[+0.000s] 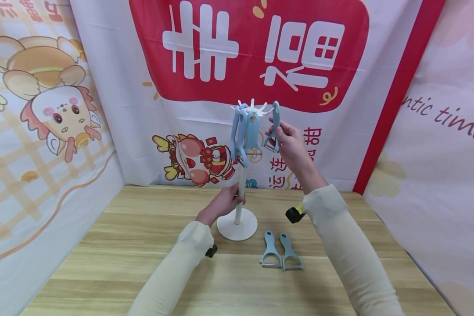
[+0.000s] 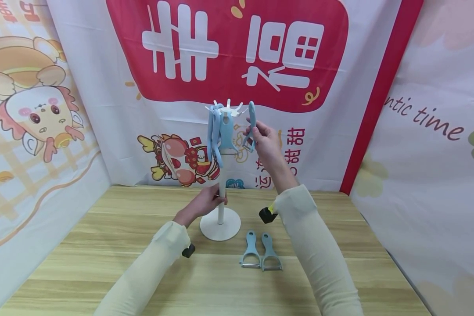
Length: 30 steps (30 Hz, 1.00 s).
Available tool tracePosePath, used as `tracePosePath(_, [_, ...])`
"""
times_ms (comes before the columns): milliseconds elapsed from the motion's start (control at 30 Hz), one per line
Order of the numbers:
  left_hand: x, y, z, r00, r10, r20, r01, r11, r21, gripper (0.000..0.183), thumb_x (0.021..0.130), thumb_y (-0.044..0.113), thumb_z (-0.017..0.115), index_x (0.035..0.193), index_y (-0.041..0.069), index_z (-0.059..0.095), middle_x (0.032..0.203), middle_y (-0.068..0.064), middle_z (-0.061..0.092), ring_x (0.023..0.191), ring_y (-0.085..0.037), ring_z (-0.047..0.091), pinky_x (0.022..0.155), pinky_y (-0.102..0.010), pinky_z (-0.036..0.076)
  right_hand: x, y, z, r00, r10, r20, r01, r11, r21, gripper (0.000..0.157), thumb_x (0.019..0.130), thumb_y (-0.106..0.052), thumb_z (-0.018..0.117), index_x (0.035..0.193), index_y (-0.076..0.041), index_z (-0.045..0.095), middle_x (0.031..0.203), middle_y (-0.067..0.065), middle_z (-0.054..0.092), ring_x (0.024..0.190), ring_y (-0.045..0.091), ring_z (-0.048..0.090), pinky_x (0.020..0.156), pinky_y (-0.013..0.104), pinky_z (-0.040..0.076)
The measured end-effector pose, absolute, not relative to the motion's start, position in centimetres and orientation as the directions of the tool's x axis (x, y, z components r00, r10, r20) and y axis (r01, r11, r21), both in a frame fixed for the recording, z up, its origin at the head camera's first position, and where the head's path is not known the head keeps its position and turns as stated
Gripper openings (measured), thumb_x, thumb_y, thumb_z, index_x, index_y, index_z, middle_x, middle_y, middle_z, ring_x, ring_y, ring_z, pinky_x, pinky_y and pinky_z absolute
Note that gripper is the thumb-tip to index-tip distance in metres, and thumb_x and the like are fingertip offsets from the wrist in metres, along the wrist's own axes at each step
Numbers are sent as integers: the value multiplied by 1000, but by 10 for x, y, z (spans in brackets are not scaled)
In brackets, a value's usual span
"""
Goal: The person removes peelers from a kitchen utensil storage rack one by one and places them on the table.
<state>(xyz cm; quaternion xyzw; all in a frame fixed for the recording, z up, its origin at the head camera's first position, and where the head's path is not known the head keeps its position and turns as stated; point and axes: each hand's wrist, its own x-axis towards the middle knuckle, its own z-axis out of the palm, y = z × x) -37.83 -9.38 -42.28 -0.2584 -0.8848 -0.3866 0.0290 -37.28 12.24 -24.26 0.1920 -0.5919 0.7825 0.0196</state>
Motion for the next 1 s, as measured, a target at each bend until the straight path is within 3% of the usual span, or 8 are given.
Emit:
tracePosePath(200, [-377,-94,-422,-867,435,243,473,570,671,16,99,7,60,114,10,55,100,-4,67,99,-19,68,98,-43,57,-371,129,-249,-922,-213,323,-238,-346,-908,37,105,-16,46,140,-5,53,97,1,59,103,19,53,105,38,39])
tracePosePath(533, [-376,-93,-420,-869,433,240,470,571,673,16,99,8,60,114,10,55,100,-4,67,101,-20,68,99,-44,57,-365,138,-255,-921,-224,318,-215,-389,-896,38,105,-13,46,141,-1,50,108,3,45,99,16,48,94,28,44])
tracePosePath(633, [-376,-93,-420,-871,429,238,466,572,675,19,99,9,61,116,10,54,101,-5,66,103,-22,68,99,-44,56,-364,140,-257,-921,-222,320,-208,-413,-887,30,104,-10,48,132,0,54,105,3,46,99,17,46,88,24,48])
tracePosePath(833, [-377,-93,-421,-877,420,231,452,564,691,21,98,9,62,117,11,53,101,-4,66,103,-22,68,100,-45,56,-361,145,-262,-919,-230,320,-210,-403,-891,12,103,-6,50,107,-9,60,96,1,53,93,15,49,80,21,50])
tracePosePath(1000, [-377,-93,-421,-881,415,228,447,566,693,22,98,9,62,118,12,53,102,-4,65,103,-22,67,100,-46,55,-356,148,-265,-923,-231,307,-202,-387,-900,7,102,-11,53,102,-7,58,95,-1,57,87,11,52,81,20,50])
